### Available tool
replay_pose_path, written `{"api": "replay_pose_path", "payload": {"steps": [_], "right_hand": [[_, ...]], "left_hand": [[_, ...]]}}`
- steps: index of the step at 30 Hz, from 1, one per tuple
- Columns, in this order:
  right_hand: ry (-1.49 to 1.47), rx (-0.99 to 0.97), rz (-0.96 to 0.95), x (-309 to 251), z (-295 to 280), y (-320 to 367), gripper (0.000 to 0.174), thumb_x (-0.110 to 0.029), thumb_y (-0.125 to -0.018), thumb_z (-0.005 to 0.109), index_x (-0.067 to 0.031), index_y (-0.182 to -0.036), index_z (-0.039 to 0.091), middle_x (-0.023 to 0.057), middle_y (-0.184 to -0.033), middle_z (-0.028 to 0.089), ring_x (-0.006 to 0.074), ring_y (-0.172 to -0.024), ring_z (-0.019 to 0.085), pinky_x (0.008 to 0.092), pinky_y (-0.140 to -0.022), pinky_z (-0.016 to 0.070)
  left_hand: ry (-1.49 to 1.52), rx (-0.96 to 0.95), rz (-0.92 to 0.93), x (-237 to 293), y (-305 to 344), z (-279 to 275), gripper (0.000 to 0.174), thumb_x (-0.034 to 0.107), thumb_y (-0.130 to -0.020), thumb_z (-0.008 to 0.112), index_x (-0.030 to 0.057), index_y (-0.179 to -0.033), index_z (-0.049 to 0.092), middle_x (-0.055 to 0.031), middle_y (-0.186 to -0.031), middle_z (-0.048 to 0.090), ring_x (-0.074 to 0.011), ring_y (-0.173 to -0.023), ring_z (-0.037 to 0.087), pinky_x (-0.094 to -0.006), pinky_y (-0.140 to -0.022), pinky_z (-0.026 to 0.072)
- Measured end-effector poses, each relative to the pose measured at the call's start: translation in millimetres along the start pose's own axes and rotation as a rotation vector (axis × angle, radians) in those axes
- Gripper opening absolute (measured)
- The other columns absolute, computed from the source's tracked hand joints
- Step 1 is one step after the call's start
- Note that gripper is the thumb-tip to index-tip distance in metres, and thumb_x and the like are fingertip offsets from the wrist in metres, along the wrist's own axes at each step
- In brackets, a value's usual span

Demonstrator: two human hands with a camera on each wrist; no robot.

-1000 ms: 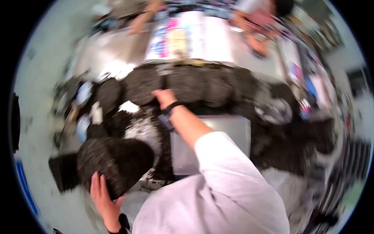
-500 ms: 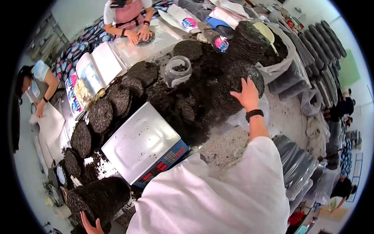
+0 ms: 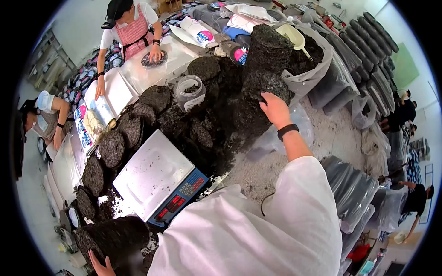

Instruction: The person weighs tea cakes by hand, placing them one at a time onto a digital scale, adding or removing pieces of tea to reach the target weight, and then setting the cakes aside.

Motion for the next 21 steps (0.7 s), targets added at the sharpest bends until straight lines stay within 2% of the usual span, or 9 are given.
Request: {"api": "replay_pose_path", "payload": {"steps": [3, 4, 7, 9, 11, 14, 15, 17, 21], "right_hand": [[0.044, -0.091, 0.201, -10, -20, -9, 0.024, -0.023, -0.087, 0.058, -0.0056, -0.103, 0.061, 0.018, -0.088, 0.065, 0.0353, -0.083, 0.063, 0.0436, -0.071, 0.0499], [0.075, 0.055, 0.123, -4, -21, -13, 0.021, -0.022, -0.087, 0.058, -0.005, -0.099, 0.061, 0.0179, -0.077, 0.064, 0.0368, -0.073, 0.062, 0.0455, -0.064, 0.0486], [0.166, 0.185, 0.132, 2, -52, -34, 0.022, -0.019, -0.086, 0.059, -0.0066, -0.104, 0.061, 0.0152, -0.088, 0.066, 0.0335, -0.082, 0.062, 0.0427, -0.069, 0.0493], [0.098, 0.294, 0.112, -16, -81, -47, 0.022, -0.013, -0.086, 0.058, -0.0076, -0.107, 0.061, 0.0126, -0.096, 0.066, 0.0308, -0.089, 0.062, 0.0407, -0.074, 0.0498], [0.073, 0.347, 0.035, -44, -100, -54, 0.025, -0.009, -0.083, 0.06, -0.0062, -0.108, 0.061, 0.0125, -0.101, 0.065, 0.0313, -0.094, 0.061, 0.0396, -0.079, 0.0498], [0.012, 0.316, -0.536, -125, -117, -54, 0.029, -0.008, -0.078, 0.06, -0.0062, -0.107, 0.063, 0.0099, -0.108, 0.064, 0.029, -0.104, 0.059, 0.0404, -0.09, 0.0479], [-0.04, 0.307, -0.71, -155, -113, -45, 0.03, -0.007, -0.076, 0.06, -0.0066, -0.106, 0.063, 0.0089, -0.111, 0.063, 0.0275, -0.108, 0.058, 0.0413, -0.094, 0.0463], [-0.223, 0.188, -0.868, -210, -90, -19, 0.028, -0.008, -0.079, 0.058, -0.0089, -0.106, 0.064, 0.006, -0.114, 0.063, 0.0234, -0.113, 0.056, 0.0423, -0.101, 0.0416], [-0.434, 0.041, -1.012, -284, -46, 26, 0.026, -0.011, -0.082, 0.055, -0.0105, -0.105, 0.067, 0.0045, -0.116, 0.062, 0.0235, -0.116, 0.053, 0.0409, -0.103, 0.0377]], "left_hand": [[-0.081, 0.074, 0.08, 31, -8, -22, 0.07, 0.041, -0.08, 0.07, -0.0066, -0.128, 0.048, -0.0277, -0.132, 0.045, -0.0401, -0.121, 0.046, -0.0437, -0.102, 0.0394], [-0.109, 0.157, 0.151, 43, -12, -30, 0.073, 0.043, -0.08, 0.069, -0.0063, -0.129, 0.047, -0.0284, -0.133, 0.044, -0.0411, -0.122, 0.045, -0.0448, -0.102, 0.039], [0.066, 0.247, 0.121, 61, -20, -14, 0.061, 0.02, -0.083, 0.062, 0.0003, -0.137, 0.04, -0.0181, -0.143, 0.039, -0.0398, -0.131, 0.035, -0.0456, -0.107, 0.0295], [0.309, 0.265, 0.181, 95, -38, -11, 0.05, 0.009, -0.088, 0.053, -0.0003, -0.135, 0.041, -0.0184, -0.141, 0.041, -0.0365, -0.13, 0.038, -0.0431, -0.107, 0.0307], [0.776, 0.226, 0.228, 136, -59, 11, 0.051, 0.011, -0.085, 0.054, -0.0053, -0.132, 0.042, -0.0207, -0.137, 0.045, -0.0357, -0.128, 0.041, -0.0422, -0.108, 0.0298], [1.84, -0.233, -0.052, 207, -86, 55, 0.053, 0.031, -0.097, 0.044, -0.0025, -0.137, 0.037, -0.0205, -0.139, 0.041, -0.0307, -0.127, 0.043, -0.0413, -0.104, 0.0365], [2.196, -0.477, -0.075, 222, -99, 83, 0.06, 0.041, -0.098, 0.041, -0.0004, -0.14, 0.03, -0.0222, -0.143, 0.034, -0.0337, -0.128, 0.04, -0.0471, -0.105, 0.0353], [2.702, -0.872, -0.089, 253, -119, 106, 0.062, 0.044, -0.096, 0.044, 0.0022, -0.14, 0.033, -0.021, -0.141, 0.039, -0.0332, -0.126, 0.043, -0.0501, -0.107, 0.0309], [2.597, -0.634, -0.32, 260, -127, 117, 0.042, 0.022, -0.093, 0.055, 0.0056, -0.131, 0.046, -0.0097, -0.128, 0.054, -0.0251, -0.117, 0.052, -0.0442, -0.102, 0.0393]]}}
Point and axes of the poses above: each hand's wrist, its own y-axis away from the middle knuckle, its own z-axis out of the palm, x = y × z, the point moved 1 cm from there along -y, towards the middle knuckle
